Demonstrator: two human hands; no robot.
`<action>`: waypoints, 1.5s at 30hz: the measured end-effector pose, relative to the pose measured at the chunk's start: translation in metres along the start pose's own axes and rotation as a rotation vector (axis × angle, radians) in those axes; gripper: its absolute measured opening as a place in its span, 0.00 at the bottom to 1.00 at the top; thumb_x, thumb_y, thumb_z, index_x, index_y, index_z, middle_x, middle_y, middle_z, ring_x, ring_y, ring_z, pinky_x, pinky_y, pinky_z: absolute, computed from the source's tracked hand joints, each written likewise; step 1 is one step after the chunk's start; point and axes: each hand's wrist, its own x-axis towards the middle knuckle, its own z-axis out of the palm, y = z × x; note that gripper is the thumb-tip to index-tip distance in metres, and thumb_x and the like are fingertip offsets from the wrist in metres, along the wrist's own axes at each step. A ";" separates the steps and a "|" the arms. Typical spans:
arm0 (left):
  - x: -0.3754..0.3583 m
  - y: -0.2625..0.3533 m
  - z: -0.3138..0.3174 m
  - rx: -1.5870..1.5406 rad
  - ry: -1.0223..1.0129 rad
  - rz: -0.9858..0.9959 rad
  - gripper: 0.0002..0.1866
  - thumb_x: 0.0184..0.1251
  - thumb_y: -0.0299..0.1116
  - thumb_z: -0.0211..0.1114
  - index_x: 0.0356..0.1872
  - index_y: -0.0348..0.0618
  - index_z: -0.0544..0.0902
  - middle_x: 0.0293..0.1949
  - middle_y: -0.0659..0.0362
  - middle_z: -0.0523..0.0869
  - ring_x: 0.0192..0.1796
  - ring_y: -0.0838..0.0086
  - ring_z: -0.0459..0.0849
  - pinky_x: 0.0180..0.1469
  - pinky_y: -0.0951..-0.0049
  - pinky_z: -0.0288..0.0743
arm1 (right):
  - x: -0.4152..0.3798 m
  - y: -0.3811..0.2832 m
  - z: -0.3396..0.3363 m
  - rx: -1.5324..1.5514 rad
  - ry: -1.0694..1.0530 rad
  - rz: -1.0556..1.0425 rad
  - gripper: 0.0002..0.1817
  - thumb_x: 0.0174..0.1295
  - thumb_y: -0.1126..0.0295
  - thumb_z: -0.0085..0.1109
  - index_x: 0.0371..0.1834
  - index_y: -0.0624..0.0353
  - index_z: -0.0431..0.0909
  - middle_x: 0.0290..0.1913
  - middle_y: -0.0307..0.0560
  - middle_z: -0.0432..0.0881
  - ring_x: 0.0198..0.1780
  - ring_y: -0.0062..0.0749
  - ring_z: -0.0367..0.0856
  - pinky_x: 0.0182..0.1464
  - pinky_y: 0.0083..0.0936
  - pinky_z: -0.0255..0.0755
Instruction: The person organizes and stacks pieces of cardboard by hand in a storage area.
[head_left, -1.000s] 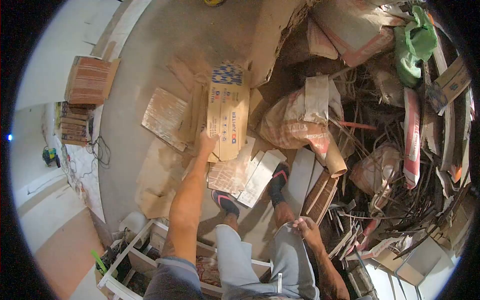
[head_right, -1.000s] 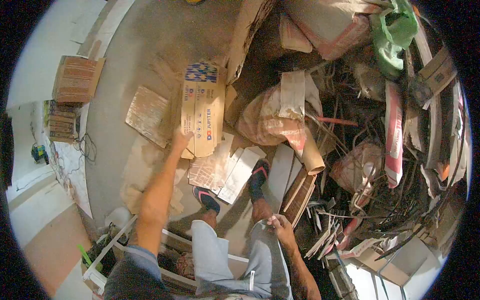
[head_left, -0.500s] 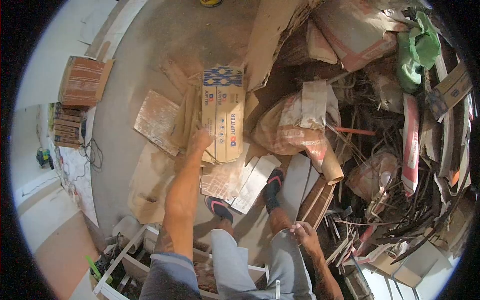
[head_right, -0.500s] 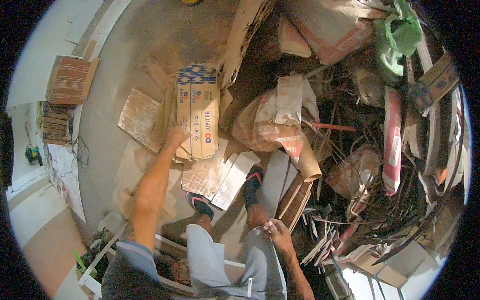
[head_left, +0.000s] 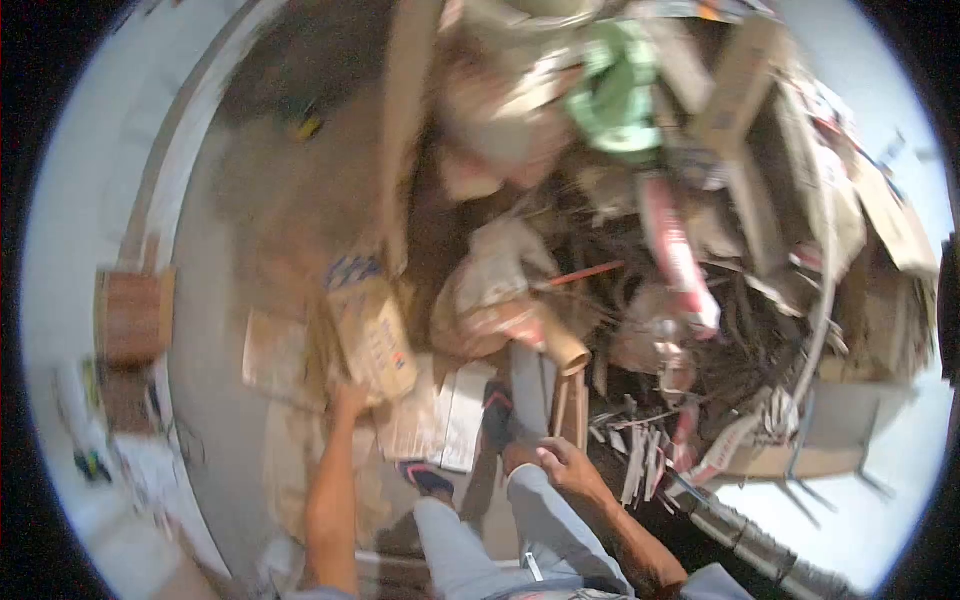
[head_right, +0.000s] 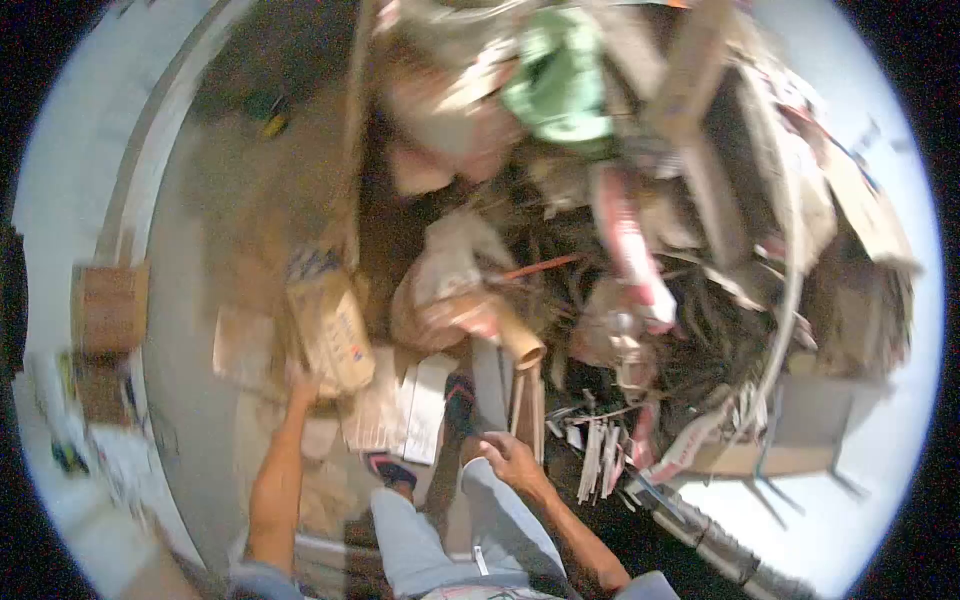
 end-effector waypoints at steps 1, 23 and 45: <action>-0.058 0.042 -0.061 -0.237 -0.130 0.102 0.48 0.57 0.58 0.66 0.69 0.29 0.63 0.70 0.34 0.61 0.73 0.47 0.59 0.73 0.55 0.53 | 0.002 -0.004 -0.014 -0.078 0.027 -0.135 0.21 0.70 0.59 0.52 0.55 0.66 0.76 0.53 0.59 0.80 0.56 0.46 0.80 0.57 0.35 0.73; -0.319 0.151 -0.170 -0.310 -0.159 -0.005 0.27 0.63 0.43 0.66 0.55 0.31 0.76 0.50 0.43 0.81 0.52 0.55 0.82 0.54 0.60 0.73 | 0.226 -0.323 -0.493 -0.132 1.072 -0.270 0.59 0.40 0.41 0.76 0.64 0.72 0.54 0.61 0.71 0.69 0.61 0.58 0.73 0.61 0.49 0.69; -0.383 0.390 -0.359 -1.039 -0.140 1.115 0.52 0.54 0.48 0.75 0.71 0.34 0.53 0.67 0.42 0.65 0.69 0.55 0.68 0.69 0.57 0.63 | -0.100 -0.263 -0.155 -0.204 0.843 -1.306 0.41 0.48 0.68 0.75 0.61 0.74 0.62 0.44 0.64 0.74 0.44 0.57 0.79 0.47 0.41 0.75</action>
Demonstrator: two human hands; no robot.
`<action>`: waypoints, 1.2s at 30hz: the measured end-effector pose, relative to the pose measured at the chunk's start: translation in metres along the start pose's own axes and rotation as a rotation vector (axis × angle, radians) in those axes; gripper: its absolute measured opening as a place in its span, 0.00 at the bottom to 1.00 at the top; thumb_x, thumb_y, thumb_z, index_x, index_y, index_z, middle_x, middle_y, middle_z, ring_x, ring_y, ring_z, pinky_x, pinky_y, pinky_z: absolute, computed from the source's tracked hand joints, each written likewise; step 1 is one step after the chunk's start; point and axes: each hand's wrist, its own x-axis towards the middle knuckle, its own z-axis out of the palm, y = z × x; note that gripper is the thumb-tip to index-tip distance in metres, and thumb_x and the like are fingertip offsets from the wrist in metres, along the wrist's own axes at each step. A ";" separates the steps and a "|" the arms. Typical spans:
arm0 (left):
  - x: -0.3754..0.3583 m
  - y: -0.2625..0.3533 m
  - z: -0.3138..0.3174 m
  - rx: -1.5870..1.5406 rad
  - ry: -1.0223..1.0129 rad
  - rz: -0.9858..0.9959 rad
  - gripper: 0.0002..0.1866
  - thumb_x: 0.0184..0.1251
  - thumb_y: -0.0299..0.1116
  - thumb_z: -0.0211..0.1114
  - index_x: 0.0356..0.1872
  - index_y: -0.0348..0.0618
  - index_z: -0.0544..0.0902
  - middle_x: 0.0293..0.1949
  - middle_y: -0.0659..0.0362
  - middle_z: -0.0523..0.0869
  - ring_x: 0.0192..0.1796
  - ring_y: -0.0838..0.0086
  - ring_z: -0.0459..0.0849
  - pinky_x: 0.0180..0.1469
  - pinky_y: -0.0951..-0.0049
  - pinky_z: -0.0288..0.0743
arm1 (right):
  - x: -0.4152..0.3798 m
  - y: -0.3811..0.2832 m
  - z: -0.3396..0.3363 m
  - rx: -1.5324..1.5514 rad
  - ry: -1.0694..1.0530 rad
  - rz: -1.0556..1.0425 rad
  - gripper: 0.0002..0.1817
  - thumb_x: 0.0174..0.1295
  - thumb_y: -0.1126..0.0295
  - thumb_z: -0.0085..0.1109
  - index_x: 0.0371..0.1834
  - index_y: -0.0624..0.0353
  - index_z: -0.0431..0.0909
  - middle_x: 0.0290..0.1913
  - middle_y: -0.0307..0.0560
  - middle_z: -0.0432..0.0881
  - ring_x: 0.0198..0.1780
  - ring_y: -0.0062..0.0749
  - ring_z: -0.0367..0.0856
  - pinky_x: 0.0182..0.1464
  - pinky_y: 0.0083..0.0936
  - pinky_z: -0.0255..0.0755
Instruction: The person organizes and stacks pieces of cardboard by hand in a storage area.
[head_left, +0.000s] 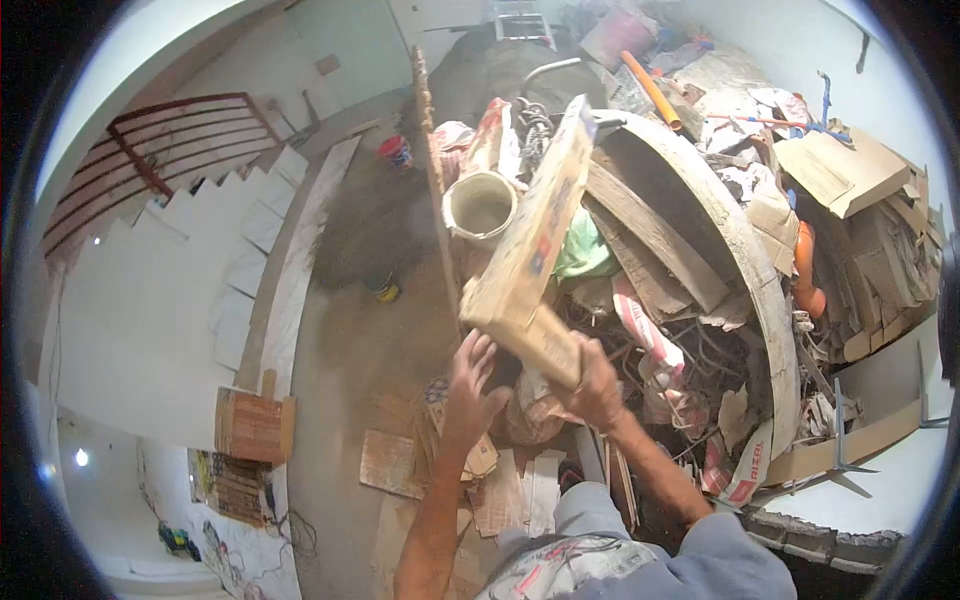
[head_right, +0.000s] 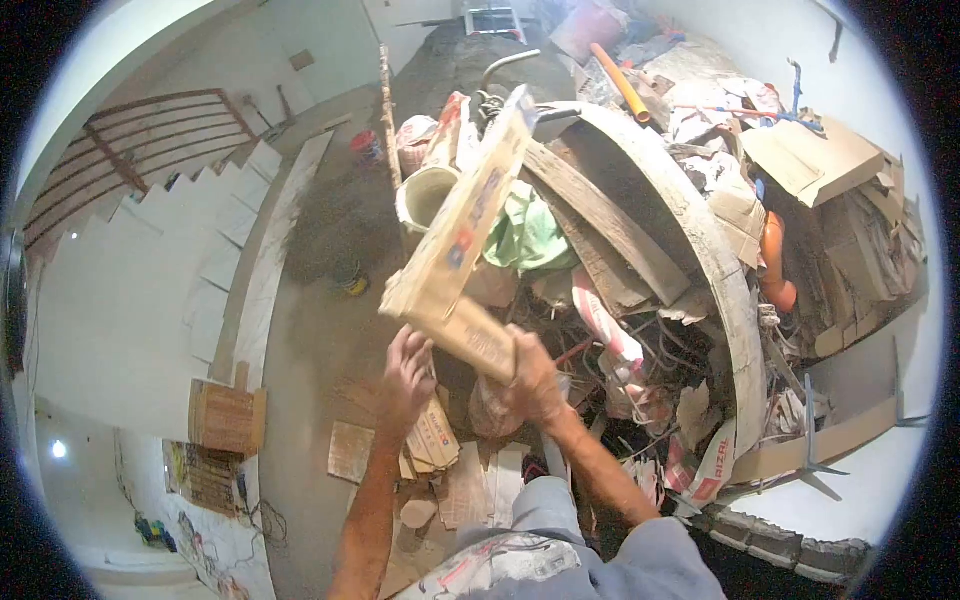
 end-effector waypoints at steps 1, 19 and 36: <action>-0.001 0.010 -0.003 0.054 -0.031 -0.002 0.49 0.52 0.48 0.77 0.68 0.34 0.58 0.63 0.45 0.69 0.65 0.59 0.71 0.66 0.59 0.67 | -0.013 -0.023 0.012 0.087 -0.034 0.046 0.42 0.46 0.68 0.75 0.62 0.73 0.62 0.46 0.64 0.74 0.45 0.57 0.79 0.48 0.41 0.75; -0.175 0.125 -0.204 0.325 0.020 -0.080 0.39 0.39 0.42 0.83 0.53 0.38 0.74 0.45 0.58 0.82 0.48 0.74 0.81 0.54 0.70 0.76 | -0.033 -0.197 0.097 0.045 -0.126 -0.223 0.57 0.47 0.58 0.76 0.73 0.68 0.46 0.66 0.69 0.60 0.69 0.63 0.59 0.70 0.50 0.56; -0.237 0.135 -0.245 0.706 0.398 -0.047 0.40 0.39 0.47 0.85 0.47 0.36 0.71 0.41 0.54 0.83 0.45 0.72 0.82 0.49 0.69 0.78 | -0.044 -0.211 0.154 -0.014 -0.199 -0.407 0.38 0.48 0.68 0.66 0.62 0.72 0.60 0.56 0.65 0.69 0.58 0.58 0.69 0.61 0.50 0.63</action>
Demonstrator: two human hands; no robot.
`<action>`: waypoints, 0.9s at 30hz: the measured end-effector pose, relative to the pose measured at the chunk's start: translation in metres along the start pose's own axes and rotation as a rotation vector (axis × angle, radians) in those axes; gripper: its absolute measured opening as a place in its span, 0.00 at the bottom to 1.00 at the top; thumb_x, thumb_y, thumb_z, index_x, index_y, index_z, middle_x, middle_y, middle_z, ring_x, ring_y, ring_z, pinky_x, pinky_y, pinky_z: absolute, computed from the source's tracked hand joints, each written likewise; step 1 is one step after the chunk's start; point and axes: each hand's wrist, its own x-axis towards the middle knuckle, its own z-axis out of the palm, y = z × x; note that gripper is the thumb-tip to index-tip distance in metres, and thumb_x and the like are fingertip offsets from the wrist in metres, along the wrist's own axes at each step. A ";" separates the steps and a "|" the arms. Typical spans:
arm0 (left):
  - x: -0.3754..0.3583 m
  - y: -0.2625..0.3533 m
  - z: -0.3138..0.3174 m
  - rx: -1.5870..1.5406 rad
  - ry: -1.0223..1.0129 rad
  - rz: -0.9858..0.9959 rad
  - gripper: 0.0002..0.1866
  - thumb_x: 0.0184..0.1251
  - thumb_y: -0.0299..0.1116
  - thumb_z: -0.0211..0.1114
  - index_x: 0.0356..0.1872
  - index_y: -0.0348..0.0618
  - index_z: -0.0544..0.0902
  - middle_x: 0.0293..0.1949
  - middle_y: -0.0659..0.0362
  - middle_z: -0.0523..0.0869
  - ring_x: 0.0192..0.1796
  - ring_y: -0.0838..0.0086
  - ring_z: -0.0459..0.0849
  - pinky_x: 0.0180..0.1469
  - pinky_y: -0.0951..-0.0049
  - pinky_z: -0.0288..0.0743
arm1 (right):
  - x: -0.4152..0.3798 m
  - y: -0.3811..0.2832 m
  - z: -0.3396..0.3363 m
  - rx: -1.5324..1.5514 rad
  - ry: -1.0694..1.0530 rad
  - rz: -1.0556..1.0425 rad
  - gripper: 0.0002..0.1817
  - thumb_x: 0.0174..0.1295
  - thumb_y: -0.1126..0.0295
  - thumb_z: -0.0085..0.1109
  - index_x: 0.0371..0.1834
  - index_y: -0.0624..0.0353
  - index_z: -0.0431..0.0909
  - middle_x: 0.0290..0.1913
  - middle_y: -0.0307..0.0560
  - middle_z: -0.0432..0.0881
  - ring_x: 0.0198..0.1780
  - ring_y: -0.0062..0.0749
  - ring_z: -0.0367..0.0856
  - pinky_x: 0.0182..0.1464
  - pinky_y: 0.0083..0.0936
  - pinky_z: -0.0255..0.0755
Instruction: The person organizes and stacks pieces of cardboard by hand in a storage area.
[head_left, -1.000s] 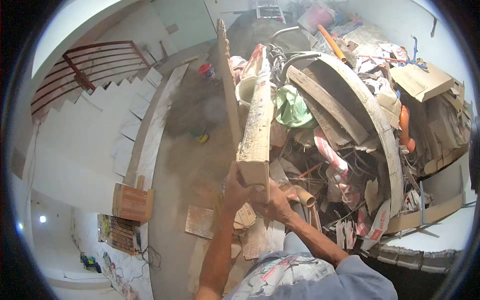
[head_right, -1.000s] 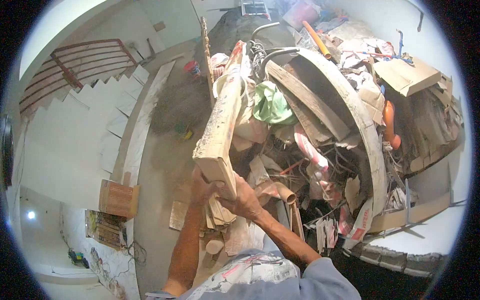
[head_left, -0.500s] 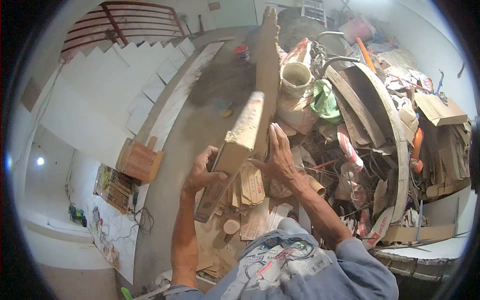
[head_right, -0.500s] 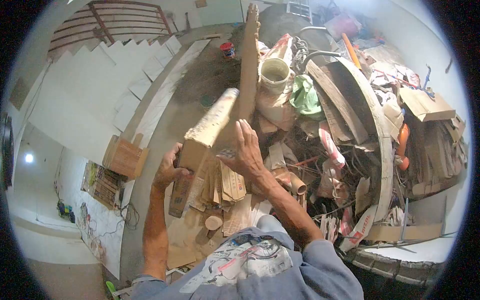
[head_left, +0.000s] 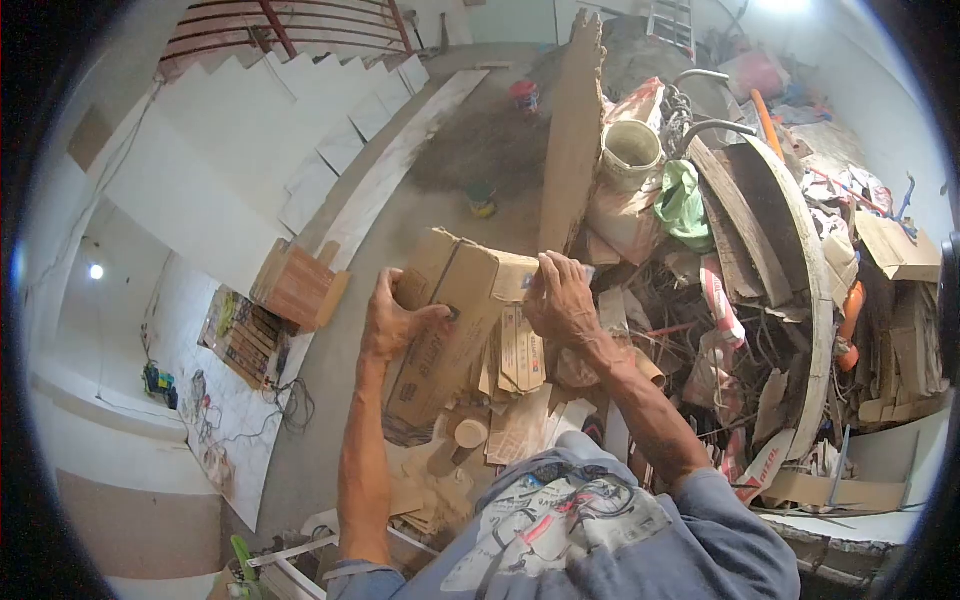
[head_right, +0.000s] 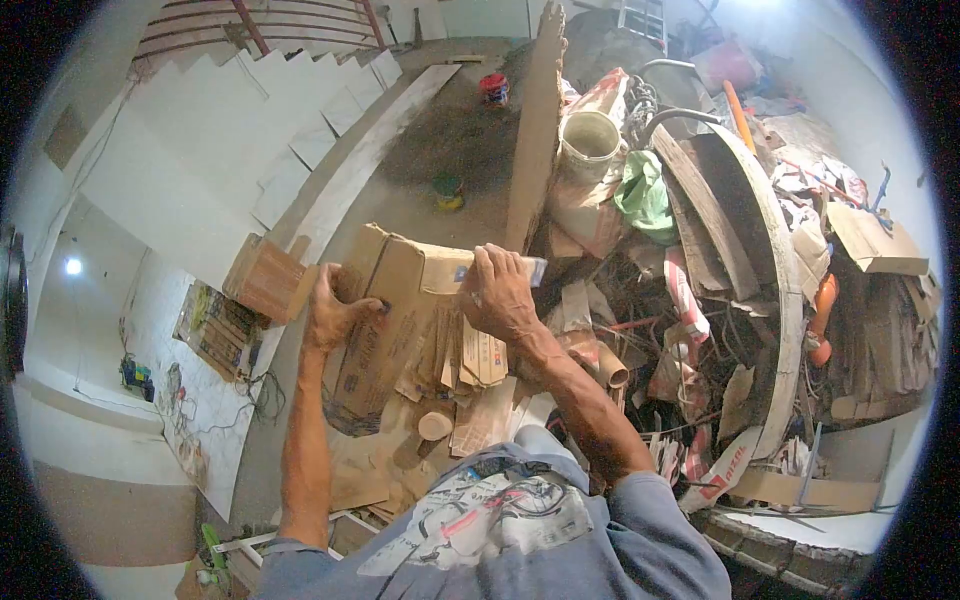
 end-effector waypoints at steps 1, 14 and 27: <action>0.000 0.010 -0.002 0.000 0.008 -0.035 0.40 0.39 0.47 0.85 0.47 0.36 0.70 0.41 0.54 0.83 0.45 0.72 0.81 0.49 0.69 0.78 | 0.003 -0.010 -0.012 0.014 0.006 -0.002 0.31 0.52 0.75 0.60 0.61 0.71 0.61 0.52 0.63 0.71 0.52 0.55 0.73 0.54 0.46 0.67; 0.022 -0.017 0.039 0.147 0.024 -0.032 0.48 0.56 0.60 0.70 0.66 0.33 0.62 0.57 0.38 0.73 0.56 0.58 0.79 0.55 0.61 0.77 | -0.006 -0.016 -0.019 -0.132 -0.121 0.202 0.26 0.59 0.68 0.58 0.60 0.67 0.65 0.39 0.56 0.73 0.39 0.46 0.75 0.38 0.40 0.71; -0.014 -0.022 0.105 0.625 -0.193 0.127 0.41 0.59 0.25 0.59 0.74 0.41 0.52 0.65 0.32 0.64 0.60 0.36 0.74 0.58 0.50 0.75 | 0.007 -0.018 -0.015 -0.139 -0.588 0.364 0.19 0.66 0.66 0.50 0.58 0.62 0.69 0.40 0.61 0.81 0.40 0.53 0.84 0.41 0.44 0.78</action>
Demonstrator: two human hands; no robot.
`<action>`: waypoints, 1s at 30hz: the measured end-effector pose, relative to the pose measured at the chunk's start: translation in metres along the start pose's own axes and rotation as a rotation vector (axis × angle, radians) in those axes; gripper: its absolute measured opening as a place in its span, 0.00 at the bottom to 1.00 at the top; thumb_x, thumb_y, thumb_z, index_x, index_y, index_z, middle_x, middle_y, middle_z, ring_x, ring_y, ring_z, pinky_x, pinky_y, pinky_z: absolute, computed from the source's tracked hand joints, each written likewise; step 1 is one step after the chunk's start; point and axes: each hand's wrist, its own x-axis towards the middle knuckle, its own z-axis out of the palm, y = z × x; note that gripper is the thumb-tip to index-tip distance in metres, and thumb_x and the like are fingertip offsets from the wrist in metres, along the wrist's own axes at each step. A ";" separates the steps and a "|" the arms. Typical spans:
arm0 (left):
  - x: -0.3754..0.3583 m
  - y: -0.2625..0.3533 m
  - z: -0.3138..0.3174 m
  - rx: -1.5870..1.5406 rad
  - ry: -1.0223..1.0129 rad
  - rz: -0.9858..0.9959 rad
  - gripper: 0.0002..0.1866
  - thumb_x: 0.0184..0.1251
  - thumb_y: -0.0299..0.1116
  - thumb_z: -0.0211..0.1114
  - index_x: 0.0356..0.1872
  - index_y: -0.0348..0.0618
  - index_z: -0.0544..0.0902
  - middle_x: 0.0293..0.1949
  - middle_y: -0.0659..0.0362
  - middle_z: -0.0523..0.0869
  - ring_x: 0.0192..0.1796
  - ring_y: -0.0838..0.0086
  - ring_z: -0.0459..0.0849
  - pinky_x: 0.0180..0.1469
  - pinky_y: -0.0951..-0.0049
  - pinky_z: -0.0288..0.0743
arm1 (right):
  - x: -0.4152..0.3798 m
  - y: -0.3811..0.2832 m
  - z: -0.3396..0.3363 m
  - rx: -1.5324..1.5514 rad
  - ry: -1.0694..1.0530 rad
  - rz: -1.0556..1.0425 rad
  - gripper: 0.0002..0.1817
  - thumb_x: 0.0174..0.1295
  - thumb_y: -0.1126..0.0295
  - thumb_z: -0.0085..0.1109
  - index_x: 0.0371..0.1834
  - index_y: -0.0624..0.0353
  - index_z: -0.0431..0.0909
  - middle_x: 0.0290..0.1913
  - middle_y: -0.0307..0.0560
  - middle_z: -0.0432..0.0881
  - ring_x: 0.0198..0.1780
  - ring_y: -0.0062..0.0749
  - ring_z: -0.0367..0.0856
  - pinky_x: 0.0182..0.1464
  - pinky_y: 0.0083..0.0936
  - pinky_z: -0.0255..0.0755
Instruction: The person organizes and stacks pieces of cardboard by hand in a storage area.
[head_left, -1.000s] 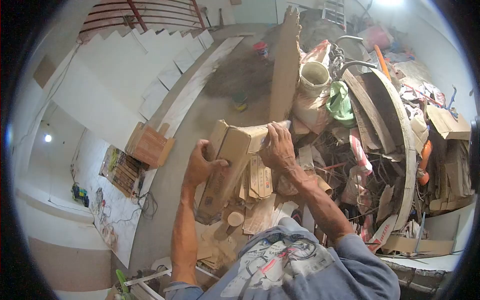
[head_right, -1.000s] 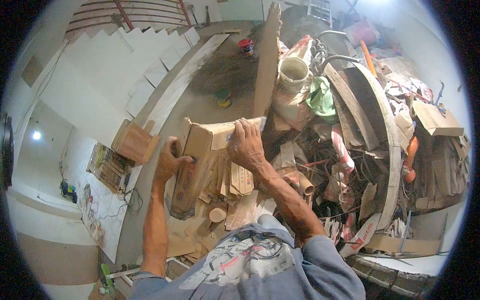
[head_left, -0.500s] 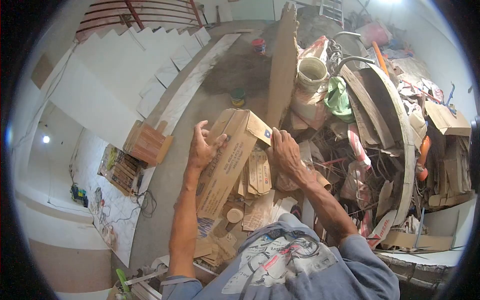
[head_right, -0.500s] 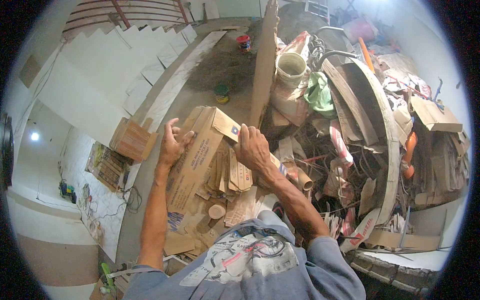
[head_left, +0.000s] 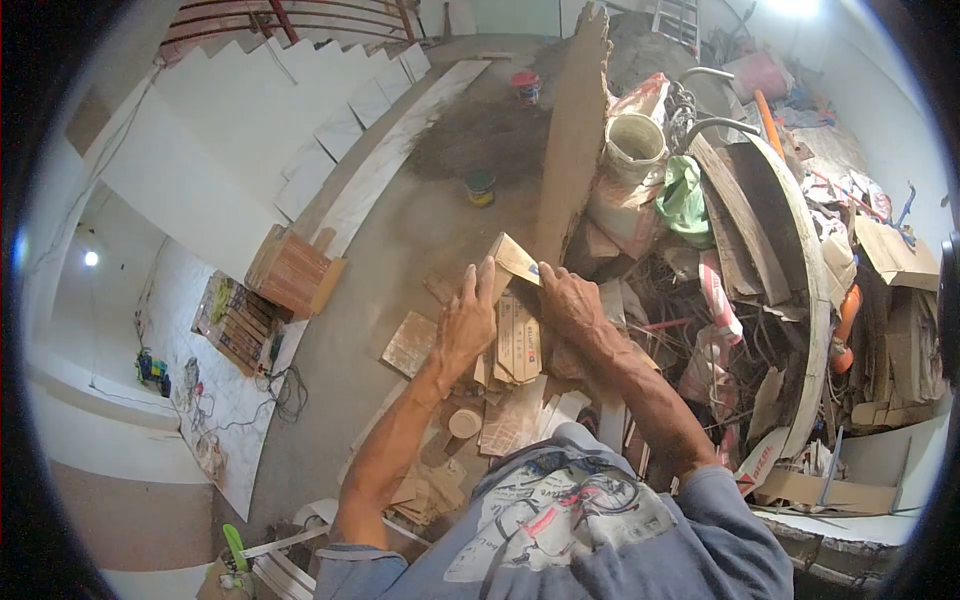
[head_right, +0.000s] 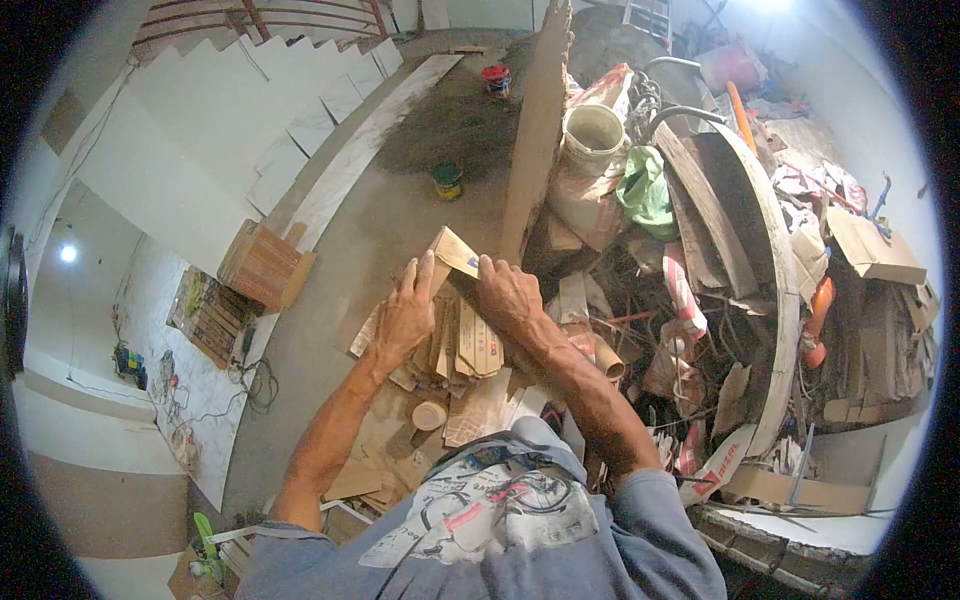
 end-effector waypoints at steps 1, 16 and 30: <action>-0.001 -0.008 0.003 0.018 0.038 0.064 0.41 0.59 0.24 0.59 0.74 0.41 0.52 0.65 0.33 0.65 0.58 0.37 0.76 0.56 0.50 0.77 | 0.001 0.004 0.002 0.019 -0.013 -0.034 0.19 0.66 0.67 0.50 0.57 0.62 0.69 0.40 0.61 0.81 0.41 0.52 0.84 0.41 0.43 0.78; 0.002 0.018 0.000 0.410 0.082 0.072 0.34 0.64 0.27 0.58 0.72 0.41 0.60 0.64 0.38 0.69 0.54 0.46 0.80 0.50 0.54 0.81 | 0.019 -0.007 0.007 -0.038 0.125 -0.035 0.21 0.65 0.62 0.54 0.53 0.68 0.69 0.42 0.63 0.82 0.42 0.52 0.85 0.37 0.42 0.79; 0.001 0.008 0.015 0.308 0.286 0.323 0.25 0.62 0.24 0.58 0.63 0.40 0.74 0.63 0.44 0.74 0.54 0.53 0.80 0.52 0.58 0.80 | 0.030 0.034 -0.005 0.084 -0.064 -0.117 0.13 0.61 0.67 0.54 0.43 0.64 0.78 0.32 0.60 0.84 0.37 0.52 0.85 0.38 0.40 0.78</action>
